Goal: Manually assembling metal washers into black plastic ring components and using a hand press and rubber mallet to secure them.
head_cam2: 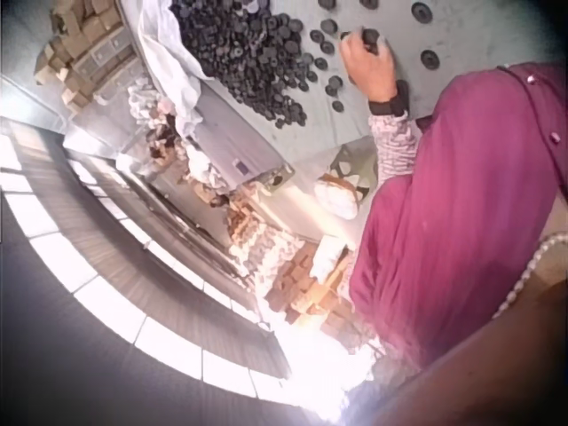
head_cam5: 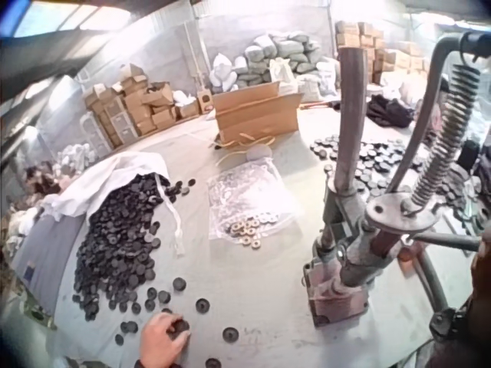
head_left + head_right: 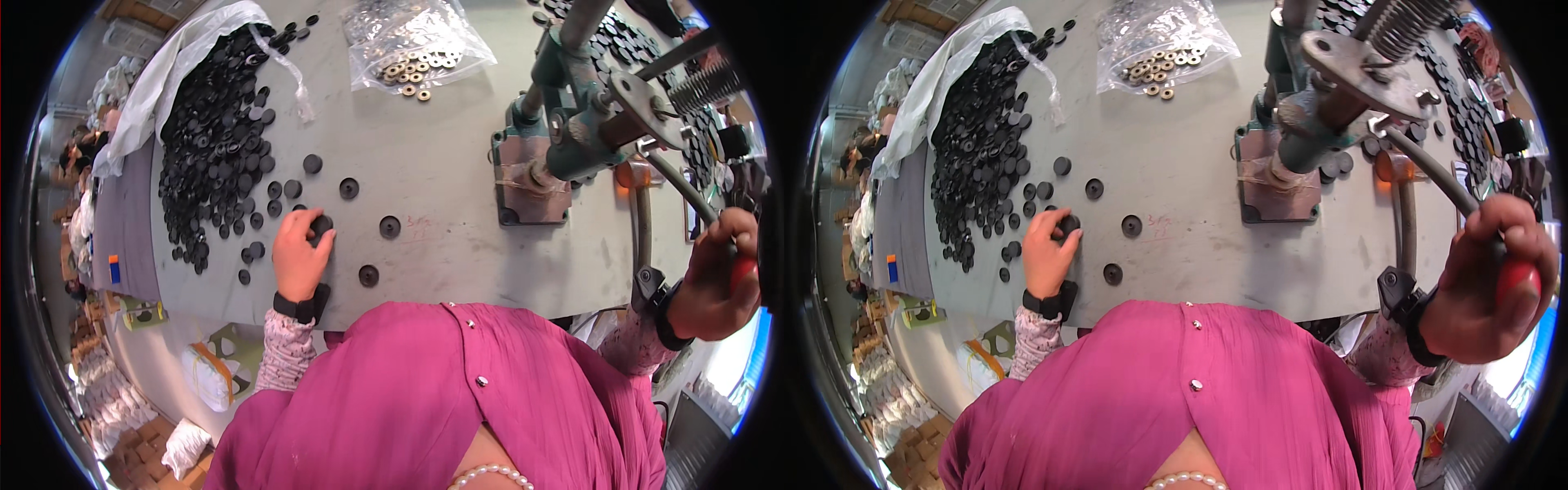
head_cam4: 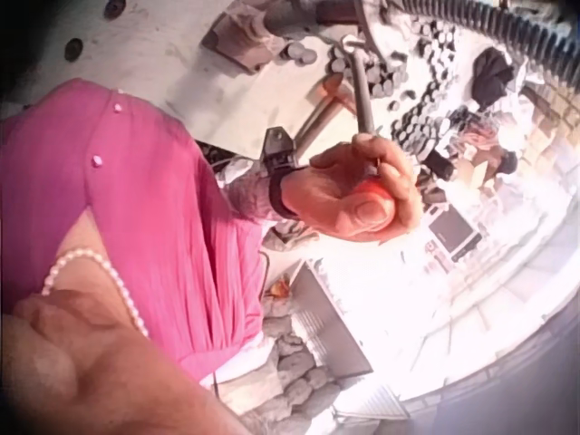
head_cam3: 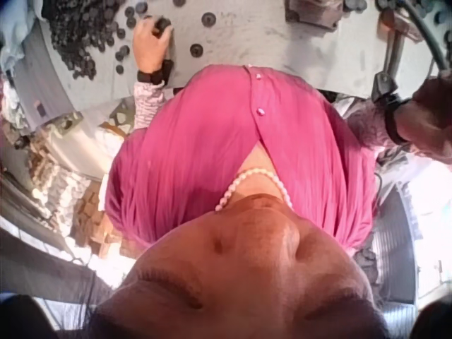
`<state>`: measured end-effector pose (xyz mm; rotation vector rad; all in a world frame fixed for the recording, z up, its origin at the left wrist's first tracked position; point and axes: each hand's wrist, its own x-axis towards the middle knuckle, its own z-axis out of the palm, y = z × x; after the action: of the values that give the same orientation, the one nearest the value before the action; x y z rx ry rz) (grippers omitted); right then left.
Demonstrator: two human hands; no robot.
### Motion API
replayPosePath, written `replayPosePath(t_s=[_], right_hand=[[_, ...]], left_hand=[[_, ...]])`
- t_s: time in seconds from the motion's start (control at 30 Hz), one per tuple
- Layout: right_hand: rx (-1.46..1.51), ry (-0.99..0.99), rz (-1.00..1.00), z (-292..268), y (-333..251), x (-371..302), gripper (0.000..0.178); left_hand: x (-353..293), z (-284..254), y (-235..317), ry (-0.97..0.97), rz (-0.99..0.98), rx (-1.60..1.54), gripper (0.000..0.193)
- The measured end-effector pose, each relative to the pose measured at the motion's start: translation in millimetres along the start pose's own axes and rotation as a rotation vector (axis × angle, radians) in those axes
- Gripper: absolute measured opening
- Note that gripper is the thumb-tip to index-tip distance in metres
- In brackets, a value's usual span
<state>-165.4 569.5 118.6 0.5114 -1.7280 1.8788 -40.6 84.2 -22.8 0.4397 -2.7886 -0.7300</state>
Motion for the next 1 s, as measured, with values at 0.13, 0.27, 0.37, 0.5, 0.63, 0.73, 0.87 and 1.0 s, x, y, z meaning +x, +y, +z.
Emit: replayPosePath(t_s=[0.13,0.27,0.37,0.5,0.63,0.73,0.87,1.0], right_hand=[[-0.156,0.046,-0.005,26,-7,23,0.046],[-0.238,0.019,-0.014,44,-12,42,0.042],[-0.262,0.018,0.016,47,-13,46,0.043],[-0.282,0.061,0.040,51,-14,44,0.044],[-0.330,0.093,0.017,56,-12,42,0.042],[-0.235,-0.001,0.042,40,-12,40,0.045],[-0.089,0.081,-0.126,29,9,4,0.044],[-0.147,-0.141,-0.464,-18,67,-109,0.053]], left_hand=[[11,11,29,-0.058,-0.040,-0.197,0.039],[36,61,114,-0.297,0.151,-0.598,0.065],[53,105,173,-0.299,0.310,-0.732,0.071],[63,146,205,-0.301,0.321,-0.790,0.071],[62,156,212,-0.241,0.335,-0.794,0.072],[62,159,210,-0.237,0.315,-0.797,0.076],[61,156,201,-0.217,0.324,-0.810,0.081],[66,99,170,-0.122,0.313,-0.752,0.065]])
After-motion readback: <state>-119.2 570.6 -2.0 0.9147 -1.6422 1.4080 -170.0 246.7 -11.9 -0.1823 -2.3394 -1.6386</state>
